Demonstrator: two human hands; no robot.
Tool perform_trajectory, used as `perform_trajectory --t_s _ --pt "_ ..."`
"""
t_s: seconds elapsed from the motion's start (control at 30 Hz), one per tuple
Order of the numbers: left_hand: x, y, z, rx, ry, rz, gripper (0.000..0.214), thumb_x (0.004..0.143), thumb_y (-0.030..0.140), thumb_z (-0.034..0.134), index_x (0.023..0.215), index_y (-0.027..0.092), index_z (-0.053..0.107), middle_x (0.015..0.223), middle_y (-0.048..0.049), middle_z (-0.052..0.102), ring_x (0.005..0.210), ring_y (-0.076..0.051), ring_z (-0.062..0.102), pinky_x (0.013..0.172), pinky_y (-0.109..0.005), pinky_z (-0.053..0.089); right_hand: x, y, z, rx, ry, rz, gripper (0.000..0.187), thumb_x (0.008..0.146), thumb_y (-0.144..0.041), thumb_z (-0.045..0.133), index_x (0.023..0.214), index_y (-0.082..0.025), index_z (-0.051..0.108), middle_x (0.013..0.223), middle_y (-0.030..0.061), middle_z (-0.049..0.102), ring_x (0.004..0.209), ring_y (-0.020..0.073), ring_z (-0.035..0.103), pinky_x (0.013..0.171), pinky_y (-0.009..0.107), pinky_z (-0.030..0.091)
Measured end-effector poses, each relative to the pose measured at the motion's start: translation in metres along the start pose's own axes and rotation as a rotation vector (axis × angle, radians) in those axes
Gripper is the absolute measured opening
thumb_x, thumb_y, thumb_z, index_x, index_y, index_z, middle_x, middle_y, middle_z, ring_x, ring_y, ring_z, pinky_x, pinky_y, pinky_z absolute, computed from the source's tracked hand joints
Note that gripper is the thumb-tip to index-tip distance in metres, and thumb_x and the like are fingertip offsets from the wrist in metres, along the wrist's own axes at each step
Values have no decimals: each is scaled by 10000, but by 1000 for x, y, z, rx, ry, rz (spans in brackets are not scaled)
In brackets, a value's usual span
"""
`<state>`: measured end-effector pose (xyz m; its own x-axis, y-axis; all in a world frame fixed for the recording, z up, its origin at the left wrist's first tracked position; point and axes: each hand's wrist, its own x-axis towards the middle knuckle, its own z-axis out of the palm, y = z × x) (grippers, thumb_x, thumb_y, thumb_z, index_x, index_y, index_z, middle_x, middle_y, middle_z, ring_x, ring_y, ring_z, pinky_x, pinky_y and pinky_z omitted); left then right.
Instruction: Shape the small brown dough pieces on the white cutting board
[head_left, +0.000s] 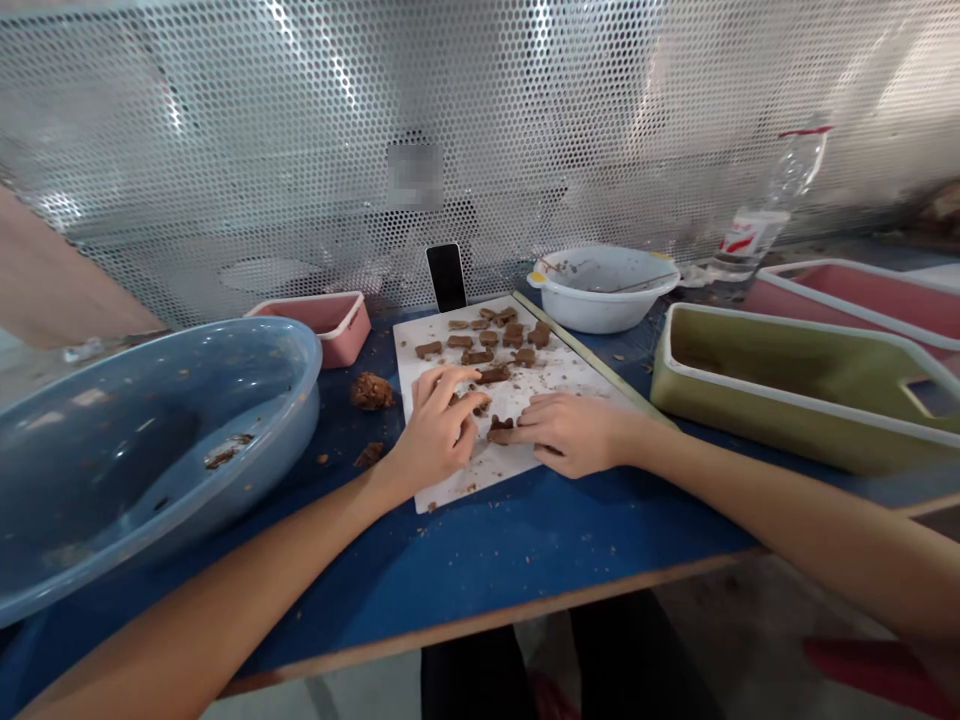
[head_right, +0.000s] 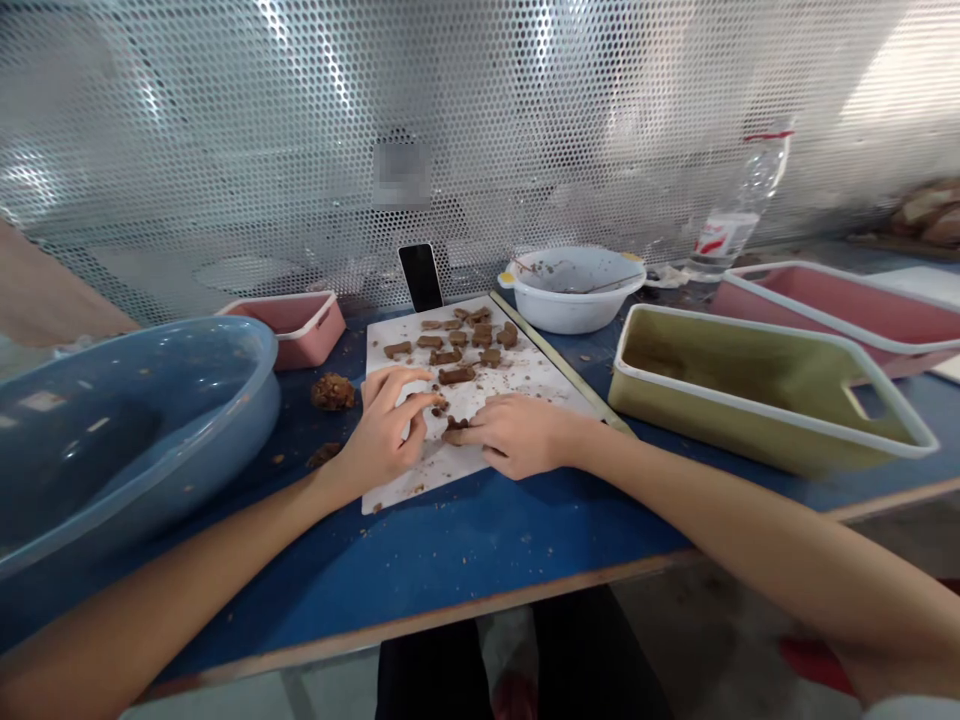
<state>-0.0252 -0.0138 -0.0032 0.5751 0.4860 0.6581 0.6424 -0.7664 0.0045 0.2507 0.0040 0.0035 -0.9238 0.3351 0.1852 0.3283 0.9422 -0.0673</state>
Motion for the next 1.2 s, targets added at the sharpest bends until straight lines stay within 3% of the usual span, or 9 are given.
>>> perform_trajectory --t_s 0.3,0.5,0.7,0.87,1.07,1.2 --pt "0 -1 0 -20 0 -4 323 980 48 539 1192 181 743 1464 -173 634 1382 -375 517 1161 -614 455 1 1 2 -38 48 -26 540 997 -142 513 1495 -189 719 934 87 784 830 242 650 838 400 512" --pt "0 -2 1 -21 1 -13 345 967 49 541 1188 201 757 1456 -161 642 1379 -374 524 1159 -628 456 4 -1 1 -60 -35 2 570 1000 -150 529 1548 -182 679 912 77 781 794 226 638 824 379 500" --pt "-1 -3 2 -12 7 2 321 975 43 530 1165 188 744 1456 -172 637 1395 -373 521 1168 -617 452 2 1 -2 -55 20 15 545 983 -134 536 1485 -214 732 913 66 787 809 230 661 811 378 482" --pt "0 -2 1 -16 -8 -13 321 972 45 543 1157 196 758 1463 -169 639 1396 -381 513 1165 -628 446 7 -4 -3 -85 -49 54 584 995 -159 543 1567 -176 660 906 80 795 798 244 673 799 382 486" --pt "0 -2 1 -21 -6 -8 305 983 61 535 1144 189 761 1457 -176 642 1382 -379 515 1154 -632 453 6 -4 -4 -23 19 16 511 987 -134 530 1435 -209 764 963 88 812 844 238 682 853 389 499" --pt "-1 -4 2 -17 -2 -6 300 993 71 534 1146 188 763 1453 -182 645 1385 -386 511 1148 -635 451 7 -5 -4 -55 -15 27 567 989 -137 529 1528 -185 699 925 86 803 804 232 656 850 385 500"
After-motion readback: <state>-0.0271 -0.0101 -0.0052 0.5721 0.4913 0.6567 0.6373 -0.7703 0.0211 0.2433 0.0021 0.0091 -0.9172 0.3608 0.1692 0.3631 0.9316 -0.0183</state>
